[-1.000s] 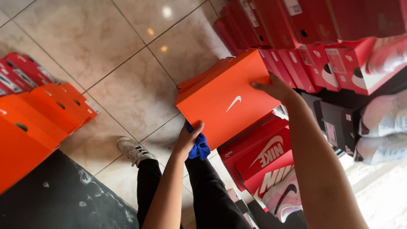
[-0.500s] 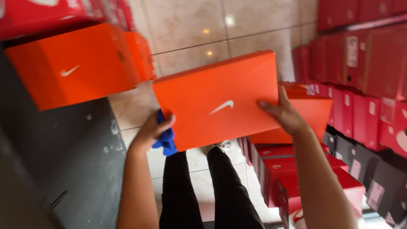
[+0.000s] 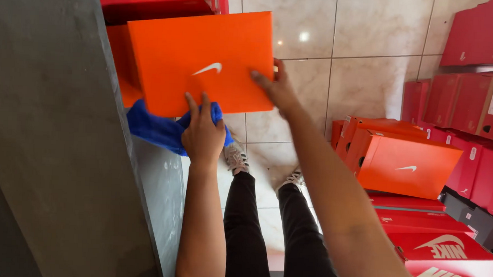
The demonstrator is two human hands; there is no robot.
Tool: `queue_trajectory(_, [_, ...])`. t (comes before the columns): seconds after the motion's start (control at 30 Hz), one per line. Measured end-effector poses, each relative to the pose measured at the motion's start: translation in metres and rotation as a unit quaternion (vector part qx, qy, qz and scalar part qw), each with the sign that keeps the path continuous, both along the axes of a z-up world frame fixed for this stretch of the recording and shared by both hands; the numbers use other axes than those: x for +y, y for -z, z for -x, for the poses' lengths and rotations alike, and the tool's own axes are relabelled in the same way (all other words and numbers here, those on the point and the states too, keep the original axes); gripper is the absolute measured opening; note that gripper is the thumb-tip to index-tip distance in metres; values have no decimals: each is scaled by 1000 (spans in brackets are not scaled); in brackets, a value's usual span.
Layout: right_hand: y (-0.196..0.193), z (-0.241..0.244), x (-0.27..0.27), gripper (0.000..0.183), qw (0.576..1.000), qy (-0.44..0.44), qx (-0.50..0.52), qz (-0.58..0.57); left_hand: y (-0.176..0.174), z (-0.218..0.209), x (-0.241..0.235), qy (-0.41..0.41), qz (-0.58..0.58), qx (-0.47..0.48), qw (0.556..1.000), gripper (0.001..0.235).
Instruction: Wiping shoeboxes with a cloth and organizing them into stacks
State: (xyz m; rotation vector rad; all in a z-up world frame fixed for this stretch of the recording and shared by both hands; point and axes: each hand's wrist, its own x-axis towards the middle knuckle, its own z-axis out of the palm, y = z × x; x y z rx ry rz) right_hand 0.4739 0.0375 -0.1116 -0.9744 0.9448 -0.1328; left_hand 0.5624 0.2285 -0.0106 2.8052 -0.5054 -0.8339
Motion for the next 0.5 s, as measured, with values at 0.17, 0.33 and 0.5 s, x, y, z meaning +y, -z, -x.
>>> queue_trajectory(0.17, [-8, -65, 40, 87, 1000, -5, -2, 19, 57, -38, 31, -80, -4, -67, 995, 71])
queue_trajectory(0.33, [25, -84, 52, 101, 971, -161, 163, 64, 53, -65, 38, -109, 8, -144, 984, 70])
queue_trajectory(0.5, [-27, 13, 36, 57, 998, -14, 35, 44, 32, -61, 33, -135, 40, -156, 978, 64])
